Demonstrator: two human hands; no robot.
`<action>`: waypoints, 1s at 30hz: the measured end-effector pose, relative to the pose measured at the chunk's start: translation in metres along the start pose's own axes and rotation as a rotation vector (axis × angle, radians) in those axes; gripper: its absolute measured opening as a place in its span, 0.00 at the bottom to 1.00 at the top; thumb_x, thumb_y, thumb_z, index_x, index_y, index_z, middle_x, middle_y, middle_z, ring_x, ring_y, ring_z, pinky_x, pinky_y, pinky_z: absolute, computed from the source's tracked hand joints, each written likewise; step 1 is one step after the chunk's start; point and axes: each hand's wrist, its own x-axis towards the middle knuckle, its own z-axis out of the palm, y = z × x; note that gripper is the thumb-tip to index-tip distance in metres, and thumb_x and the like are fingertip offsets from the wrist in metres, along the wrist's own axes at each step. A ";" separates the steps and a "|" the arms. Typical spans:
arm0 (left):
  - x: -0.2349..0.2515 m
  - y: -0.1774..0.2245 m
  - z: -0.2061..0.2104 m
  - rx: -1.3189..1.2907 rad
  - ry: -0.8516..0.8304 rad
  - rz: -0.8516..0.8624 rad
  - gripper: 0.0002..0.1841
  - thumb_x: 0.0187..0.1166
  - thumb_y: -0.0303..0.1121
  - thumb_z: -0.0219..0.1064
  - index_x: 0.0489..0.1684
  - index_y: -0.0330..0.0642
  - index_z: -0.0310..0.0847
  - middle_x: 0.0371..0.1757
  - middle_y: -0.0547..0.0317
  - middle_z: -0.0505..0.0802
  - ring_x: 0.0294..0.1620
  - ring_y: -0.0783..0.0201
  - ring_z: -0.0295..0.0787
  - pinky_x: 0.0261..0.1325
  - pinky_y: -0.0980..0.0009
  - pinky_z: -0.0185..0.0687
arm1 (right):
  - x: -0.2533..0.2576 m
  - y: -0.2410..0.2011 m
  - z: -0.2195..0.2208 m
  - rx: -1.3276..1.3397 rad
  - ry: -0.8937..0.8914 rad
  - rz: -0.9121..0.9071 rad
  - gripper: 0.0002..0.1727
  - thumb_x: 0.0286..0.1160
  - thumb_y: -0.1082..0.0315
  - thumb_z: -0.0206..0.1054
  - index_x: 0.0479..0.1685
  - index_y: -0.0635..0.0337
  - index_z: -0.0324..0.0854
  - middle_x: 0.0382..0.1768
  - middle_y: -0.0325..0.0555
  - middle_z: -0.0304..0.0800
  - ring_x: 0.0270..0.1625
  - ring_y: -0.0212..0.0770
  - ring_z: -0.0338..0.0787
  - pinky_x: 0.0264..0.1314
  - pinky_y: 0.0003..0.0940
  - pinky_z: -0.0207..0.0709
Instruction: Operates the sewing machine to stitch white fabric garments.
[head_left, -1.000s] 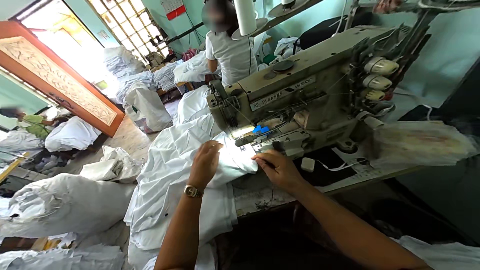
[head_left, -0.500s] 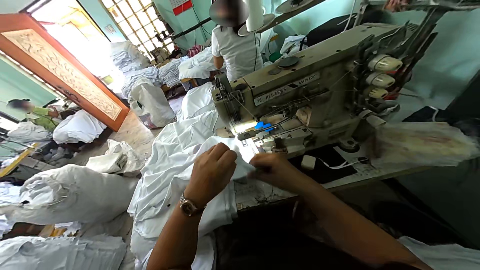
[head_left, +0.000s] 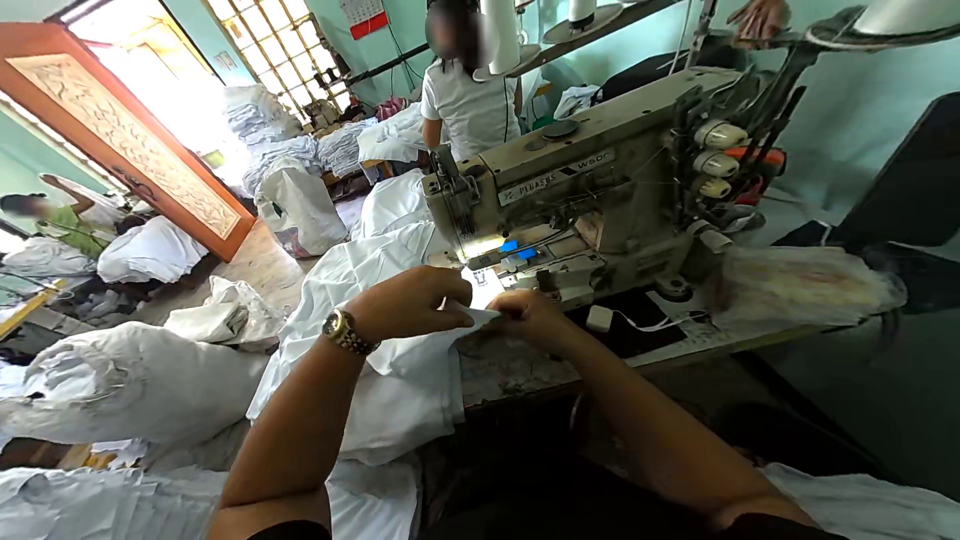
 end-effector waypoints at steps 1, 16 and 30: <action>0.000 0.003 0.004 0.151 0.004 -0.099 0.08 0.80 0.37 0.70 0.39 0.42 0.90 0.35 0.58 0.89 0.34 0.63 0.85 0.39 0.64 0.83 | -0.004 0.001 0.002 0.031 -0.009 -0.011 0.14 0.72 0.57 0.77 0.40 0.60 0.92 0.38 0.39 0.92 0.39 0.24 0.86 0.47 0.24 0.81; 0.015 0.039 0.047 0.240 -0.233 -0.314 0.10 0.85 0.32 0.63 0.55 0.38 0.83 0.48 0.42 0.90 0.46 0.42 0.91 0.47 0.44 0.85 | -0.026 0.022 0.019 0.137 0.021 -0.061 0.12 0.70 0.61 0.79 0.39 0.63 0.92 0.47 0.43 0.92 0.51 0.24 0.86 0.57 0.20 0.79; 0.027 0.013 0.046 0.464 -0.180 -0.582 0.12 0.85 0.27 0.60 0.59 0.39 0.85 0.53 0.42 0.88 0.41 0.43 0.91 0.43 0.48 0.87 | -0.022 0.015 0.018 0.086 0.002 -0.030 0.16 0.72 0.58 0.77 0.34 0.65 0.91 0.41 0.44 0.92 0.41 0.21 0.85 0.47 0.17 0.78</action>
